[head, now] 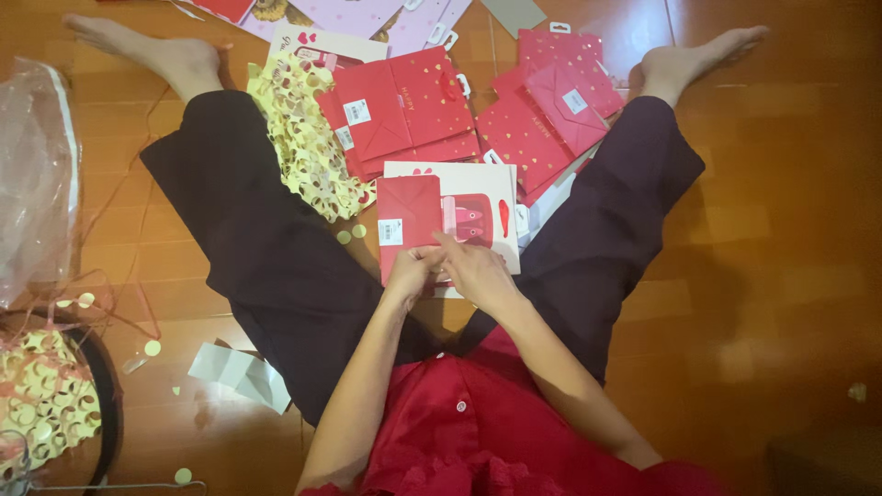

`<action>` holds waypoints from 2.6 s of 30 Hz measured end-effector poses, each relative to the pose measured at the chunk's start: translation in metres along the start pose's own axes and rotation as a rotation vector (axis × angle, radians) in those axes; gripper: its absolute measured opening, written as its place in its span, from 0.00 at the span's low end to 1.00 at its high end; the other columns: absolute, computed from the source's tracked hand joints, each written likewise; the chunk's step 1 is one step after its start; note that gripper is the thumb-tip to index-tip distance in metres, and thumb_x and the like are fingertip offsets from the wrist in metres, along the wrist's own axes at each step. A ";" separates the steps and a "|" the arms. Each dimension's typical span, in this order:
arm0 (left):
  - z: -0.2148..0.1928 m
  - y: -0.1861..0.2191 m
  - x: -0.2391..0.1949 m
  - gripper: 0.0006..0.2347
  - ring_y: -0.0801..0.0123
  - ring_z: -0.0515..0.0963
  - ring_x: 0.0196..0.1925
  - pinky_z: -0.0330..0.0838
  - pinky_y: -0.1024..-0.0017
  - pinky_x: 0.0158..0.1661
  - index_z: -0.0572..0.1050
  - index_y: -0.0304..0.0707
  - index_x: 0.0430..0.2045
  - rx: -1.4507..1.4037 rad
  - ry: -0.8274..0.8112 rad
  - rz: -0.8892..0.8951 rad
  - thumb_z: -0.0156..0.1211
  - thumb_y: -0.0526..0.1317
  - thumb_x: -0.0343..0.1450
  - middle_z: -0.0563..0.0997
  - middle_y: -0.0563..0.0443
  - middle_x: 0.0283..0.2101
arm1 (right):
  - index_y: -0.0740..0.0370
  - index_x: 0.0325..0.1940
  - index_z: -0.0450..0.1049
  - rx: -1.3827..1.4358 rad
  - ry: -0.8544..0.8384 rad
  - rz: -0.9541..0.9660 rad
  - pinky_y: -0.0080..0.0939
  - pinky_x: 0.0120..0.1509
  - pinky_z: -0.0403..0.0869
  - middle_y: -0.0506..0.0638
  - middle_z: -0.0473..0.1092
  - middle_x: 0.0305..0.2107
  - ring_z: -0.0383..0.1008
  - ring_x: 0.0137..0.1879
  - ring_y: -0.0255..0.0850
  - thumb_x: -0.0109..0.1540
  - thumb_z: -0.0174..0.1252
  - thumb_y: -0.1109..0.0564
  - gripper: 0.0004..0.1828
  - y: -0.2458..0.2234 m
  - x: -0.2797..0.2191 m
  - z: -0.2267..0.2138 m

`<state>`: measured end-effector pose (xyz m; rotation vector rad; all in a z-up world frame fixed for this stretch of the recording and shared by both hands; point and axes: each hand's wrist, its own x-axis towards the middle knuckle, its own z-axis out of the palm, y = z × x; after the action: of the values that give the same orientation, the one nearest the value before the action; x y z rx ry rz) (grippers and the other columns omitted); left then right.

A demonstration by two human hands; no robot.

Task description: The person sits on the floor and assembles red envelopes by inserting small yellow circular items into them. They handle the envelopes one at a time, occasionally adjusting the stack and picking up items from the floor.

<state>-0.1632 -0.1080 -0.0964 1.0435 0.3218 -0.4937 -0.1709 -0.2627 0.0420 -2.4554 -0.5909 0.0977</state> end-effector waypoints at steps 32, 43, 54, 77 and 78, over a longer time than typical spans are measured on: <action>0.001 -0.017 0.004 0.09 0.69 0.87 0.34 0.78 0.76 0.29 0.78 0.29 0.38 0.248 0.126 0.131 0.53 0.38 0.78 0.83 0.50 0.33 | 0.60 0.43 0.71 0.149 -0.090 0.298 0.49 0.43 0.73 0.53 0.79 0.31 0.81 0.40 0.48 0.58 0.64 0.54 0.13 0.058 0.065 0.023; -0.003 -0.030 0.010 0.10 0.70 0.86 0.33 0.77 0.75 0.29 0.77 0.28 0.38 0.298 0.146 0.141 0.51 0.38 0.78 0.81 0.50 0.31 | 0.67 0.50 0.68 -0.317 -0.377 0.361 0.60 0.48 0.75 0.66 0.76 0.37 0.80 0.46 0.61 0.58 0.56 0.61 0.16 0.086 0.111 0.076; -0.018 -0.049 0.030 0.10 0.67 0.87 0.35 0.78 0.74 0.28 0.75 0.27 0.38 0.153 0.070 0.145 0.52 0.39 0.78 0.81 0.48 0.36 | 0.68 0.48 0.68 -0.221 -0.295 0.300 0.58 0.49 0.76 0.66 0.76 0.39 0.80 0.46 0.59 0.58 0.56 0.60 0.15 0.106 0.105 0.084; -0.006 -0.027 0.017 0.10 0.67 0.86 0.32 0.76 0.76 0.27 0.76 0.27 0.40 0.147 0.062 0.093 0.52 0.38 0.78 0.84 0.45 0.37 | 0.63 0.45 0.68 0.365 -0.235 0.414 0.46 0.42 0.73 0.54 0.74 0.31 0.77 0.40 0.46 0.56 0.62 0.61 0.15 0.120 0.086 0.080; -0.006 -0.026 0.017 0.10 0.67 0.86 0.32 0.75 0.76 0.27 0.76 0.27 0.40 0.144 0.064 0.090 0.52 0.38 0.78 0.84 0.45 0.37 | 0.63 0.46 0.66 0.538 -0.256 0.448 0.44 0.40 0.72 0.53 0.73 0.29 0.76 0.37 0.44 0.57 0.61 0.62 0.15 0.120 0.083 0.077</action>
<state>-0.1634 -0.1175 -0.1266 1.2097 0.2975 -0.4076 -0.0650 -0.2704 -0.0846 -2.0102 -0.0797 0.6681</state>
